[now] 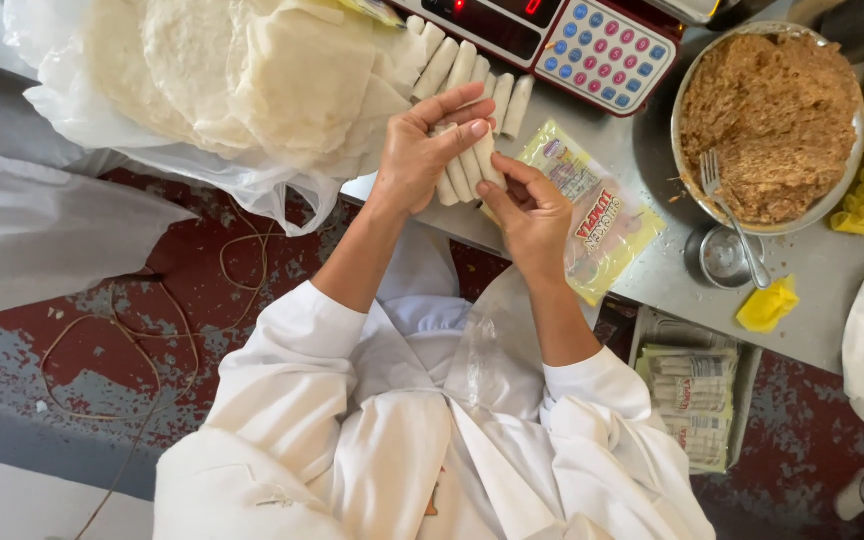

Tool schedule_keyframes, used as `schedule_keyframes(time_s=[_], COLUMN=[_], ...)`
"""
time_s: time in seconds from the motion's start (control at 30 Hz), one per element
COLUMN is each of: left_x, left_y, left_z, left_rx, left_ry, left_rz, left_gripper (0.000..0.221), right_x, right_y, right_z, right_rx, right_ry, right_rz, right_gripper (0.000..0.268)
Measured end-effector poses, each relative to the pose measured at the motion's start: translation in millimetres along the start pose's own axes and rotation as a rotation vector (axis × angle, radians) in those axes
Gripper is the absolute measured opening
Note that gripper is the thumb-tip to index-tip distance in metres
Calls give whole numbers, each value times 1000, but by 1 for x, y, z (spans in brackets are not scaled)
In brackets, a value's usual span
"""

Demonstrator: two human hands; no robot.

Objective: The person packages food rolls into plastic bags, weighs the filled bags on a digital scale, and places them into a metal tray on a stainless steel work surface.

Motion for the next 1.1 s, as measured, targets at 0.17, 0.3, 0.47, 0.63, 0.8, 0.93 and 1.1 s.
schedule_keyframes(time_s=[0.17, 0.3, 0.47, 0.63, 0.8, 0.93, 1.1], left_x=[-2, 2, -12, -55, -49, -35, -36], left_y=[0, 5, 11, 26, 32, 30, 27], left_z=[4, 3, 4, -4, 5, 18, 28], left_rx=[-32, 40, -24, 36, 80, 29, -34], left_ry=[48, 52, 55, 172, 241, 232, 323], left_rz=[-25, -2, -52, -268, -265, -198, -153], left_gripper=[52, 50, 57, 49, 42, 40, 44], right_x=[-3, 2, 8, 0, 38, 47, 17], right_y=[2, 9, 6, -41, -79, -111, -100], right_z=[-1, -11, -10, 9, -24, -47, 10], right_rx=[-35, -87, -89, -473, -742, -722, -163], right_ry=[-1, -4, -38, 467, 712, 771, 71], right_rz=[-82, -53, 39, 219, 173, 114, -33], right_gripper=[36, 35, 33, 22, 18, 17, 15])
Point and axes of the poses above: each hand's wrist, its own y-axis away from the middle knuckle, its own x-axis out of the palm, z = x × y, the point moved 2 cm from there along -y, towards the middle knuckle, and after that the axes turned 6 degrees about -x, right-handed, at the moved point
